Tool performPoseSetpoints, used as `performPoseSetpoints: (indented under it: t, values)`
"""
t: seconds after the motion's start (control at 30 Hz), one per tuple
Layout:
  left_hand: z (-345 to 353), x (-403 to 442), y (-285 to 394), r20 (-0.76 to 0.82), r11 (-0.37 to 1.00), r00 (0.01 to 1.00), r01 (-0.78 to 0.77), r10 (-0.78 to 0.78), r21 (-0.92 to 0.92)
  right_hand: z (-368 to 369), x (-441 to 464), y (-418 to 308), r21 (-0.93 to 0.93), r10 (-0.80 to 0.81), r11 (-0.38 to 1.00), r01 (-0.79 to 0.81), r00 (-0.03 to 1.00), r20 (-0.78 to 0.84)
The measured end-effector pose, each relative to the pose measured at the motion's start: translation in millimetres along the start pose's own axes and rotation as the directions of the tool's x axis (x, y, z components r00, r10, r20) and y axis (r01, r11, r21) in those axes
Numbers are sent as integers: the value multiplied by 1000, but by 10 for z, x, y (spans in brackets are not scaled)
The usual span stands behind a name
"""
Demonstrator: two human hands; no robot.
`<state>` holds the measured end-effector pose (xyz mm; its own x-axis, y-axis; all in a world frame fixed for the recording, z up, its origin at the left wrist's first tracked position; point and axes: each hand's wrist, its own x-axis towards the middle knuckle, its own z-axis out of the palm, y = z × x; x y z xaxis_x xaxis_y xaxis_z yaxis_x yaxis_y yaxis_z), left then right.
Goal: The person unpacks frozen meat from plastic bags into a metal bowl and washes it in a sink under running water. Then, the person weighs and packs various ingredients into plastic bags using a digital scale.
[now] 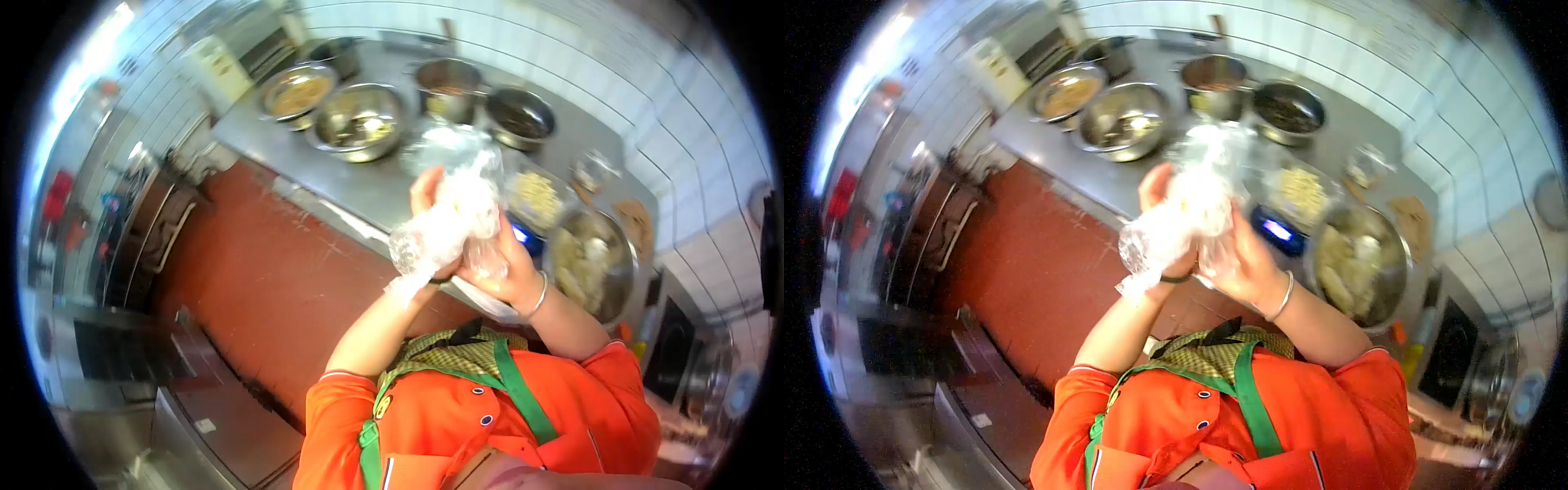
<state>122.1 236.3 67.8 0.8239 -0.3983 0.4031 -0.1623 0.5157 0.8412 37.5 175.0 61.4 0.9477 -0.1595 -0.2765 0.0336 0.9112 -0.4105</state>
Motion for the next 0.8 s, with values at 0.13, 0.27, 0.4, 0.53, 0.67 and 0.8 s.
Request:
performPoseSetpoints:
  t: [0.13, 0.27, 0.4, 0.53, 0.67, 0.8]
  values:
    - [-1577, 95, 376, -165, 983, 978, 151, -132, 109, 299, 1272, 967, -201, 79, 977, -73, 997, 21]
    - [-3006, 271, 976, -164, 879, 986, 64, 16, 472, 837, 2230, 2116, -554, 51, 830, 60, 982, 183]
    - [-4339, 189, 725, -470, 992, 876, 72, -111, -101, 1790, 2939, 3085, -750, -16, 329, 574, 798, 603]
    - [-5518, 409, 908, -538, 920, 814, -12, -218, -391, 2176, 3752, 3864, -642, 154, 268, 719, 625, 765]
    - [-6679, 896, 1355, -360, 785, 810, 185, -462, -591, 2661, 4791, 4609, -353, 379, 171, 920, 269, 885]
    - [-7793, 1248, 1709, -214, 637, 750, 333, -626, -696, 3276, 5856, 5380, -22, 504, 372, 928, -182, 844]
